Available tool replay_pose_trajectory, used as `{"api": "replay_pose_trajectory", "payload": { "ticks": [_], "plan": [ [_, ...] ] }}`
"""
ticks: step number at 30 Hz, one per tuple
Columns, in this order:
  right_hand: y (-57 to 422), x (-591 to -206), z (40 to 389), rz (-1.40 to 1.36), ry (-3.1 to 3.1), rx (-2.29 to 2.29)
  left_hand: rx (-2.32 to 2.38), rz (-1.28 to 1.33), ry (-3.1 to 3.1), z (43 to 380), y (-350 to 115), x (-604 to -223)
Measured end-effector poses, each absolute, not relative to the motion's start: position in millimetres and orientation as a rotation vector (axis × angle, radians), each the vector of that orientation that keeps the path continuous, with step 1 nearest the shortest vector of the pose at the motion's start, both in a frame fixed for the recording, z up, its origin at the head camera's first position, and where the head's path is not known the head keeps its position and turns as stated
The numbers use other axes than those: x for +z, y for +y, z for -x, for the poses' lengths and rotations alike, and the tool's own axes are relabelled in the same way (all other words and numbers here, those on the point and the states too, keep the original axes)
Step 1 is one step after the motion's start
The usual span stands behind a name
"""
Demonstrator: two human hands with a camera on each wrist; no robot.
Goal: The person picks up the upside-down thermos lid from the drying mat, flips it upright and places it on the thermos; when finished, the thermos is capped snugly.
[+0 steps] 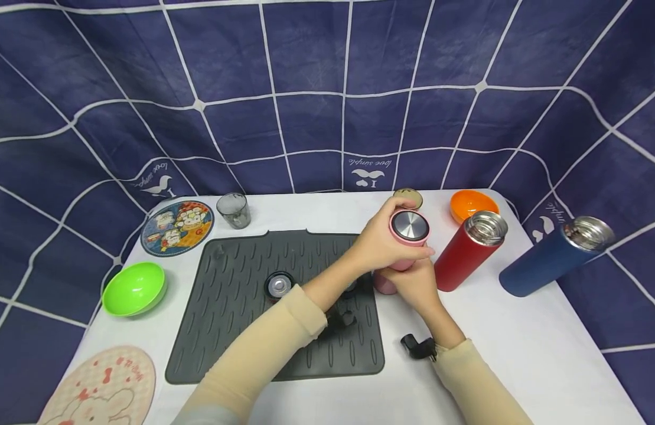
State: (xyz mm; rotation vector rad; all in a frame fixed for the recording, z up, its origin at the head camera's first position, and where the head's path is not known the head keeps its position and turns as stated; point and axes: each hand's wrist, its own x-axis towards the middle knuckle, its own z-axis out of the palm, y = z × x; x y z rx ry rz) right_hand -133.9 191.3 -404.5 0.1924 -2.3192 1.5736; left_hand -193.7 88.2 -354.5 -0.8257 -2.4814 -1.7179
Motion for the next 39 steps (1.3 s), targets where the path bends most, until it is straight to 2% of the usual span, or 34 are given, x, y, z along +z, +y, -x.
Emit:
{"api": "replay_pose_trajectory", "payload": {
  "ticks": [3, 6, 17, 19, 25, 28, 39],
  "plan": [
    [190, -405, 132, -0.171, -2.299, 1.52, -1.634, 0.639, -2.428, 180, 96, -356],
    [188, -405, 131, -0.132, -2.303, 1.463, -1.59, 0.618, -2.42, 178, 97, -358],
    [190, -411, 133, -0.168, -2.323, 1.641, -1.706, 1.113, -2.562, 208, 79, -354],
    [189, -412, 134, -0.177, -2.308, 1.673, -1.743, 1.061, -2.548, 204, 81, -354],
    [187, -411, 132, -0.145, -2.27, 1.601, -1.781, 0.601, -2.425, 176, 95, -355],
    [186, -412, 131, -0.137, -2.258, 1.596, -1.72, 0.557, -2.399, 171, 97, -355],
    [194, -418, 136, -0.217, -2.244, 1.777, -1.751, 0.907, -2.521, 194, 85, -353]
  ]
}}
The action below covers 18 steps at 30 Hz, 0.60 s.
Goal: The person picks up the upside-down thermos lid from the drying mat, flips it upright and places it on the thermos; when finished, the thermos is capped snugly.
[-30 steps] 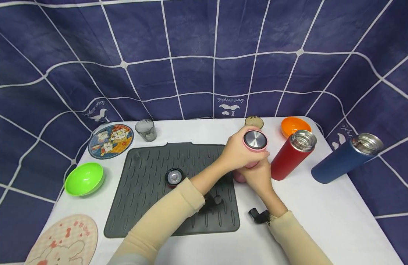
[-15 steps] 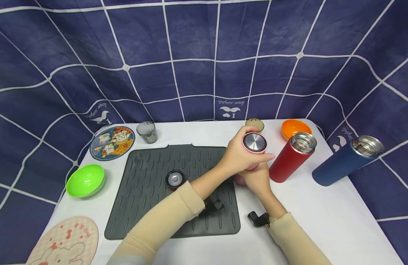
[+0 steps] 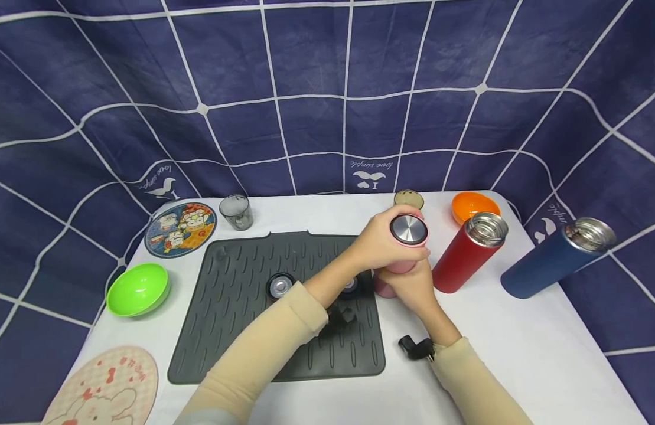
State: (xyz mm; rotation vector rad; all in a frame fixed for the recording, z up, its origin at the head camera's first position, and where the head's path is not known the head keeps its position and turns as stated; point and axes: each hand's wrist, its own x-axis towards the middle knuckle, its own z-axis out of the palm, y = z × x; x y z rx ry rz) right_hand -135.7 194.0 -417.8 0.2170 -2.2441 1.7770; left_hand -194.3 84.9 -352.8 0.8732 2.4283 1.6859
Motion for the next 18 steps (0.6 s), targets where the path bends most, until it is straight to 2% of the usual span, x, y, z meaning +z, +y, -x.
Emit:
{"api": "replay_pose_trajectory", "payload": {
  "ticks": [7, 14, 18],
  "plan": [
    [195, -421, 136, -0.168, -2.293, 1.807, 1.669, -0.961, 2.295, 202, 82, -353],
    [194, -429, 137, -0.145, -2.253, 1.673, 1.905, -0.628, 2.56, 170, 95, -356],
    [191, -425, 133, -0.132, -2.243, 1.657, 1.882, -0.651, 2.635, 169, 96, -357]
  ]
}}
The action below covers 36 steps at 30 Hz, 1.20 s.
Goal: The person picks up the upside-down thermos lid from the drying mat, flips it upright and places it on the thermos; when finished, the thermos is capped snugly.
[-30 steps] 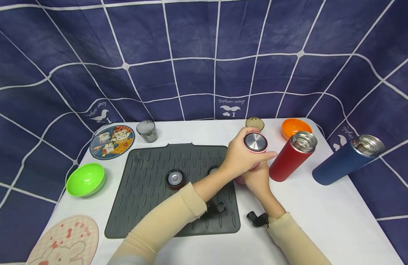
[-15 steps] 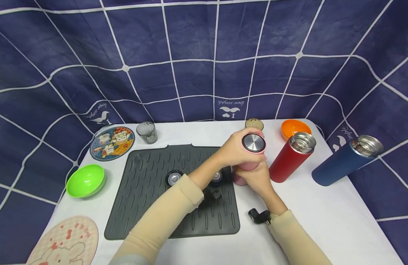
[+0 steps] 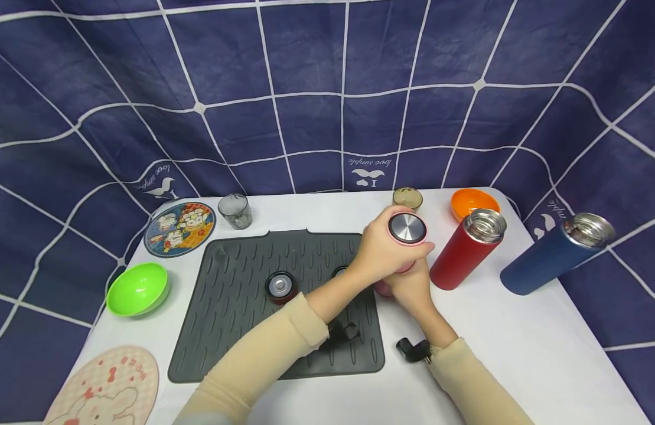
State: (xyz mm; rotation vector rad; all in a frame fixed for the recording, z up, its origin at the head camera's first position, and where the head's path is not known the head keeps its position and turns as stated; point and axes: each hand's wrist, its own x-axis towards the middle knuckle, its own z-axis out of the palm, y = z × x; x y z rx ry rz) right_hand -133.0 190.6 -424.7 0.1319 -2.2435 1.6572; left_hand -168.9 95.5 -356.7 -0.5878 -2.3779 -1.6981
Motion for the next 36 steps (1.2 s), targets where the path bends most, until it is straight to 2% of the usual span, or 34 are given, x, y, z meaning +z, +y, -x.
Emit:
{"api": "replay_pose_trajectory", "payload": {
  "ticks": [13, 27, 30, 36],
  "plan": [
    [195, -420, 135, -0.236, -2.243, 1.824, -1.789, 0.877, -2.442, 188, 84, -358],
    [192, -419, 133, -0.105, -2.334, 1.796, -1.911, 1.143, -2.491, 203, 78, -354],
    [193, -420, 133, -0.154, -2.307, 1.815, -1.916, 1.009, -2.458, 193, 81, -356],
    [194, -421, 133, -0.249, -2.256, 1.676, -1.747, 0.57, -2.379, 167, 95, -361]
  ]
}}
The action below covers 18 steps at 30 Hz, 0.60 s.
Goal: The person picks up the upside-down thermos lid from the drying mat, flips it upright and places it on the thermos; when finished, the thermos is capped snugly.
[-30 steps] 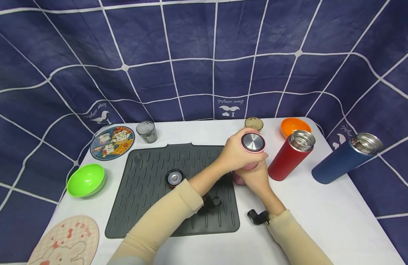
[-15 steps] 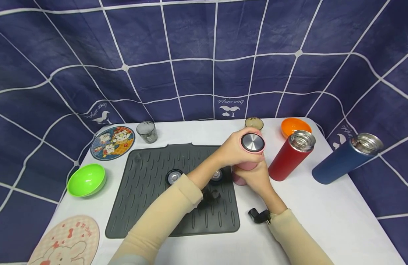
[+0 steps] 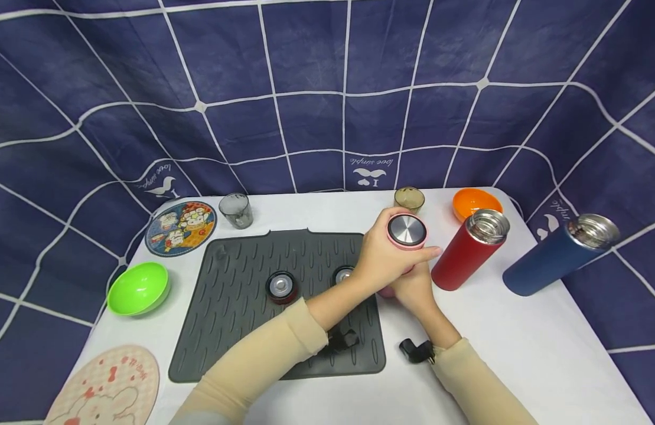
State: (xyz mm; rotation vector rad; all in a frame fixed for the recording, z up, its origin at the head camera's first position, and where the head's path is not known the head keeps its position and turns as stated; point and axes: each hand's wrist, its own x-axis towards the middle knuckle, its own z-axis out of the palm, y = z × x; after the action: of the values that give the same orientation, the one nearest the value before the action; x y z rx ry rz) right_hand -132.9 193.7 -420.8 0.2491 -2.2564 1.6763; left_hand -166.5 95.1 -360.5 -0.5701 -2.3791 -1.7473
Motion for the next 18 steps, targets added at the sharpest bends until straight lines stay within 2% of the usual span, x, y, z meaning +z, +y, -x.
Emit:
{"api": "replay_pose_trajectory", "payload": {
  "ticks": [6, 18],
  "plan": [
    [196, -421, 133, -0.229, -2.256, 1.703, -1.626, 0.643, -2.418, 172, 94, -360],
    [199, -422, 135, -0.296, -2.281, 1.775, -1.734, 0.905, -2.506, 189, 83, -358]
  ]
}}
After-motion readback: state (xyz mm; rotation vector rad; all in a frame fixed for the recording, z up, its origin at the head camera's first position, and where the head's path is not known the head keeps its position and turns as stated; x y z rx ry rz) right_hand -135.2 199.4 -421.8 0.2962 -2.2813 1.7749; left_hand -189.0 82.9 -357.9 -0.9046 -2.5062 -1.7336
